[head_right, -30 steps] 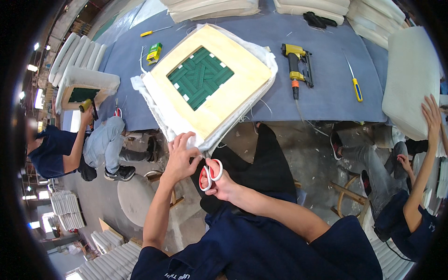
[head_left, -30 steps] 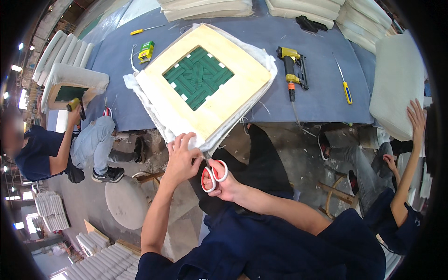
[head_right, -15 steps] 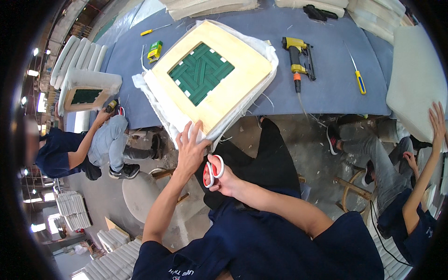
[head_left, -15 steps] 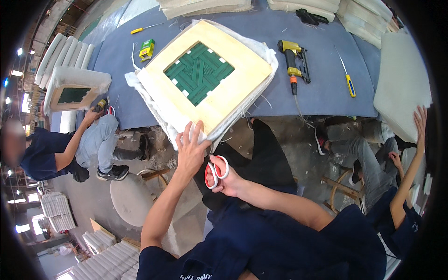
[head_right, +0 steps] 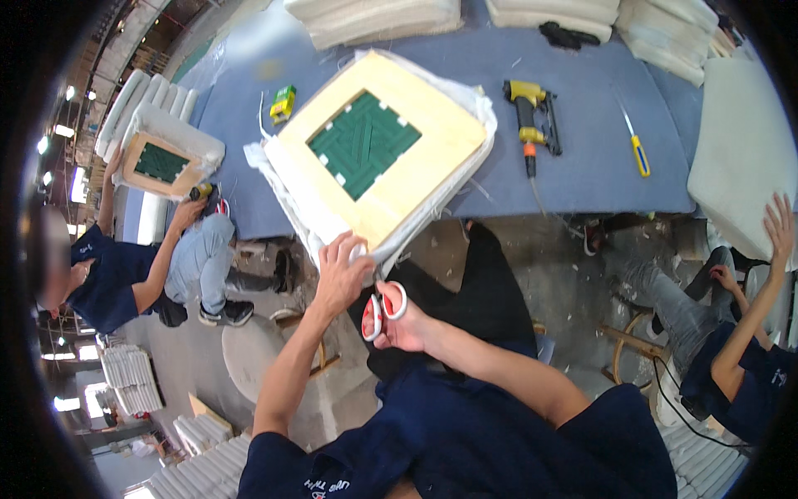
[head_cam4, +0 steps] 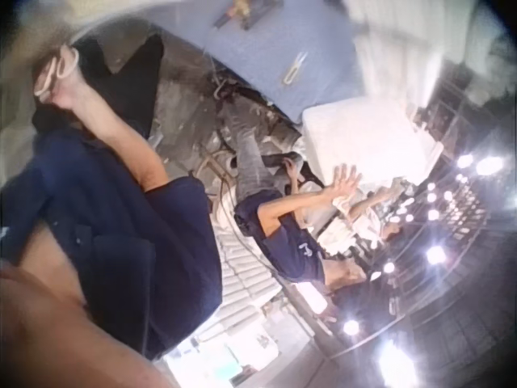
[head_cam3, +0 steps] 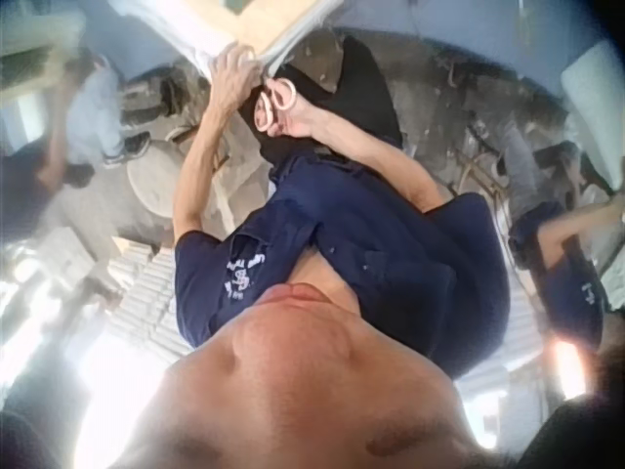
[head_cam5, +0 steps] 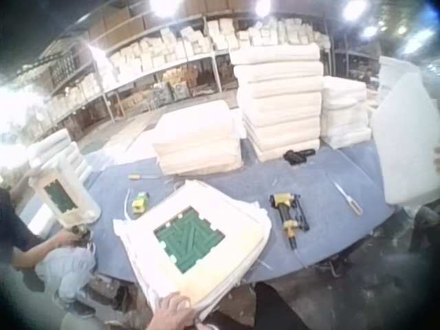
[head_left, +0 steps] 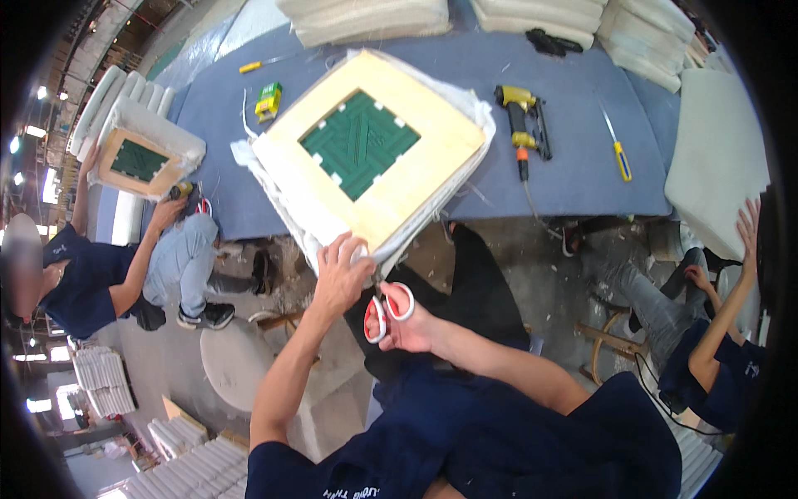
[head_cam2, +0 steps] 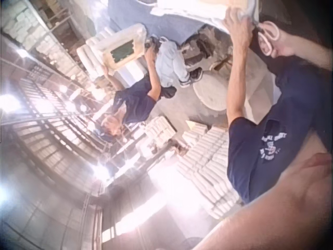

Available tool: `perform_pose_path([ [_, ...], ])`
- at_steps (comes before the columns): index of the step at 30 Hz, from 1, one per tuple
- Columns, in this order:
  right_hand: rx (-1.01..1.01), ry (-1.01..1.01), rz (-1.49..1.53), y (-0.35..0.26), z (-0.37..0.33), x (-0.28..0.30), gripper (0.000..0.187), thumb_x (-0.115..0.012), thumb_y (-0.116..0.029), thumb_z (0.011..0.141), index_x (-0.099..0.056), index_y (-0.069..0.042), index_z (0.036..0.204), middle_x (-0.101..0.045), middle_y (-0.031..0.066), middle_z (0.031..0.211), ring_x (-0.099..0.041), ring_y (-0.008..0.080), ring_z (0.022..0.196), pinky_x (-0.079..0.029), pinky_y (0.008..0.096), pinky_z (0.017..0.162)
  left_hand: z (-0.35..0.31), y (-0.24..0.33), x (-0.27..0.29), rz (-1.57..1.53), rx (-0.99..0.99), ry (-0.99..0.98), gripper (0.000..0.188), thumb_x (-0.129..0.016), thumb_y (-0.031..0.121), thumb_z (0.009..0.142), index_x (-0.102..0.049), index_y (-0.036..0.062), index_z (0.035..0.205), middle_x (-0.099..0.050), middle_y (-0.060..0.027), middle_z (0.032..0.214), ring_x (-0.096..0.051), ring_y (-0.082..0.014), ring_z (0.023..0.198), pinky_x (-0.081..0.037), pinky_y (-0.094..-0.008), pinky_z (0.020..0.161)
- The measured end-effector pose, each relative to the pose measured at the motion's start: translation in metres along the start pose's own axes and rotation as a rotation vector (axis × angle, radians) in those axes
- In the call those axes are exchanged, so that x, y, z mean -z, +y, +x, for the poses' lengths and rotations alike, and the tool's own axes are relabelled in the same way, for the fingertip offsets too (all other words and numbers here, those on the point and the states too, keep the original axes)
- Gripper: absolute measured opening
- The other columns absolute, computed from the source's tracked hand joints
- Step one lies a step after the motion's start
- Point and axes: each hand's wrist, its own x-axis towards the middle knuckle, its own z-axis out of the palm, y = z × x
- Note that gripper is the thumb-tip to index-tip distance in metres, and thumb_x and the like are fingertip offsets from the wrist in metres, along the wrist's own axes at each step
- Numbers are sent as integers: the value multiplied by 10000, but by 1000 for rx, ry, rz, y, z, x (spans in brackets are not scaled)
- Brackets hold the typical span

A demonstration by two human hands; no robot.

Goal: The person wraps white fabric around rectangular foam blocks and secures it with a staple gun. They repeatedly trim excess fabric with scissors, fold edges, and staple the fabric to the foam. Finished cushions are stacked on the table.

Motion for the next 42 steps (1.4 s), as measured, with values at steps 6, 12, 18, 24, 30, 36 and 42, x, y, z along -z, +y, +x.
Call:
perform_pose_path([
  [6, 99, 84, -275, -17, -7, 18, 590, -549, -733, 1069, -611, -174, 894, -615, 5, 659, -518, 131, 509, -300, 265, 450, -7, 16, 9, -135, 78, 64, 202, -799, 106, 877, -730, 146, 1063, -582, -122, 1495, -466, -395, 1516, -330, -599, 1160],
  [12, 128, 296, -1141, -7, -110, -6, 463, -804, -551, 1004, -788, -88, 985, -738, 8, 762, -689, 107, 653, -536, 291, 606, -54, 15, 31, -341, 498, 654, 196, -616, -48, 882, -648, 48, 1050, -724, -153, 1259, -640, -389, 1304, -431, -486, 1149],
  [18, 937, 1063, -1730, -103, -190, 12, 269, -843, -245, 930, -839, -62, 1127, -823, 162, 968, -797, 229, 876, -582, 377, 795, -165, -13, -40, -659, 1039, 852, 396, -533, -100, 938, -591, 24, 1309, -665, -138, 1303, -663, -259, 1230, -533, -383, 1069],
  [24, 1134, 1503, -1736, -267, -252, 149, 380, -711, -289, 1036, -740, -37, 1319, -789, 219, 1207, -749, 421, 1128, -560, 482, 984, -80, -46, -73, -1160, 1051, 640, 1006, -760, 379, 1067, -96, 89, 1765, -573, -227, 1546, -631, -253, 1306, -537, -408, 1096],
  [30, 1066, 1274, -1755, -283, -217, 128, 642, -797, -383, 988, -639, -35, 1504, -579, 309, 1554, -638, 394, 1369, -522, 480, 1117, -6, -46, -73, -1460, 1057, 612, 1294, -861, 406, 952, 99, 116, 1770, -254, -192, 1785, -344, -313, 1611, -342, -439, 1293],
  [36, 1052, 1066, -1810, -207, -159, 137, 459, -801, -232, 948, -691, -5, 1331, -425, 343, 1686, -443, 484, 1547, -365, 493, 1275, 8, -7, -44, -1395, 1009, 621, 969, -795, 191, 991, -134, 78, 1689, -421, -197, 1626, -486, -319, 1475, -425, -455, 1231],
  [42, 1276, 1119, -1353, -171, -180, 137, 328, -712, -242, 1058, -715, -14, 1294, -676, 224, 1453, -669, 309, 1265, -503, 385, 1080, -59, 108, -28, -1432, 1286, 472, 994, -751, 231, 1038, -56, 104, 1737, -360, -191, 1714, -467, -344, 1510, -409, -488, 1260],
])
